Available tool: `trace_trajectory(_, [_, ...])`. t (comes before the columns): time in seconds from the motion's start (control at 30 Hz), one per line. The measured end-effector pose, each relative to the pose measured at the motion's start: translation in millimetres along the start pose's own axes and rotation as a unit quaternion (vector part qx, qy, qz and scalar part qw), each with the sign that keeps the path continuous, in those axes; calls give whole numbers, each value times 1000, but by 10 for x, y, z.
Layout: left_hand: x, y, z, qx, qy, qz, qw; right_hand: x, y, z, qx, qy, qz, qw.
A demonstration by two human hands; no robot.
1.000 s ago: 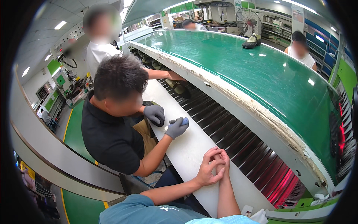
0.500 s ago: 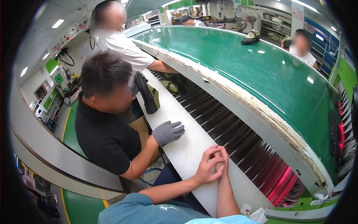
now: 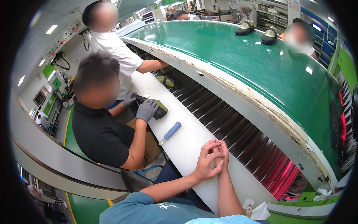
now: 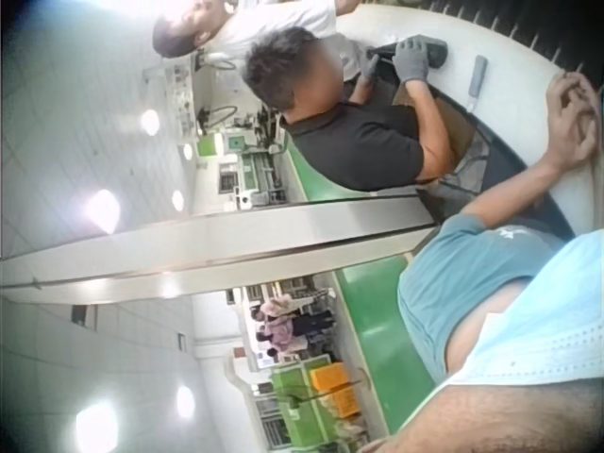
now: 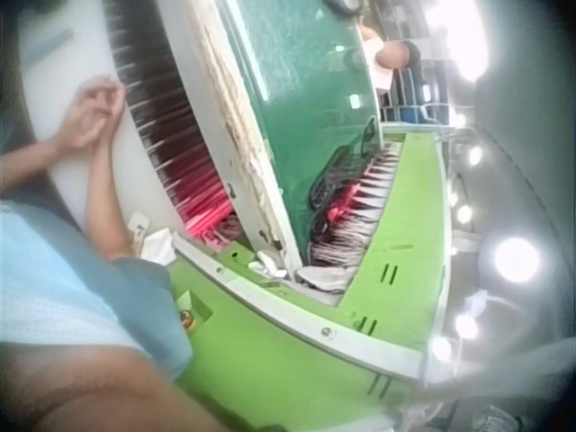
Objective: Attach soles to shoe uppers and check for quality on a production line.
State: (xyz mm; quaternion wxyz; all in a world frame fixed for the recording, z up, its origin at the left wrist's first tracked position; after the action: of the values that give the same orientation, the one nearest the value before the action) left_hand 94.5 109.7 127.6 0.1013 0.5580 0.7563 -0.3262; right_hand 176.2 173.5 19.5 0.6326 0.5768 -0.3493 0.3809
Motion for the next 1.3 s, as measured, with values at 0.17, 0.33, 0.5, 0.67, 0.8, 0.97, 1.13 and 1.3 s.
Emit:
trace_trajectory(0.17, [-56,41,-41,1,8,4,1000,-338,-199,-61,12,4,-49,999])
trace_trajectory(0.33, [-40,-59,-9,-11,4,-58,998,-265,10,-76,33,39,-28,998])
trace_trajectory(0.5, [-37,-37,-5,-12,-1,-57,998,-112,-23,-26,20,22,-18,999])
trace_trajectory(0.67, [-25,-39,9,-14,-2,-57,998,-101,-39,-11,12,12,-1,1000])
trace_trajectory(0.8, [-50,-4,6,-10,-2,-63,998,-450,-49,-115,50,97,-212,971])
trace_trajectory(0.97, [-33,-33,8,-12,3,-55,998,-236,-77,-86,24,29,-37,999])
trace_trajectory(1.13, [-20,-6,29,-9,-2,-57,998,-79,-13,-25,15,7,-7,1000])
trace_trajectory(1.3, [-19,44,29,-5,2,-52,999,-212,-137,-56,32,-29,30,999])
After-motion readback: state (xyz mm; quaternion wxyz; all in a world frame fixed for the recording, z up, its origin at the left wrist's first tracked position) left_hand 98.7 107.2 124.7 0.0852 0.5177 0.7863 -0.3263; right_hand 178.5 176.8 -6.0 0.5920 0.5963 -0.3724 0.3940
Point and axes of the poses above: each hand's wrist, its own z-axis away from the middle knuckle, its own y-axis out of the palm, x = y × z, the point moved 10 cm from there along -z, towards the middle knuckle, and after that the axes turned 5 degrees about y, right-handed, at the moved point
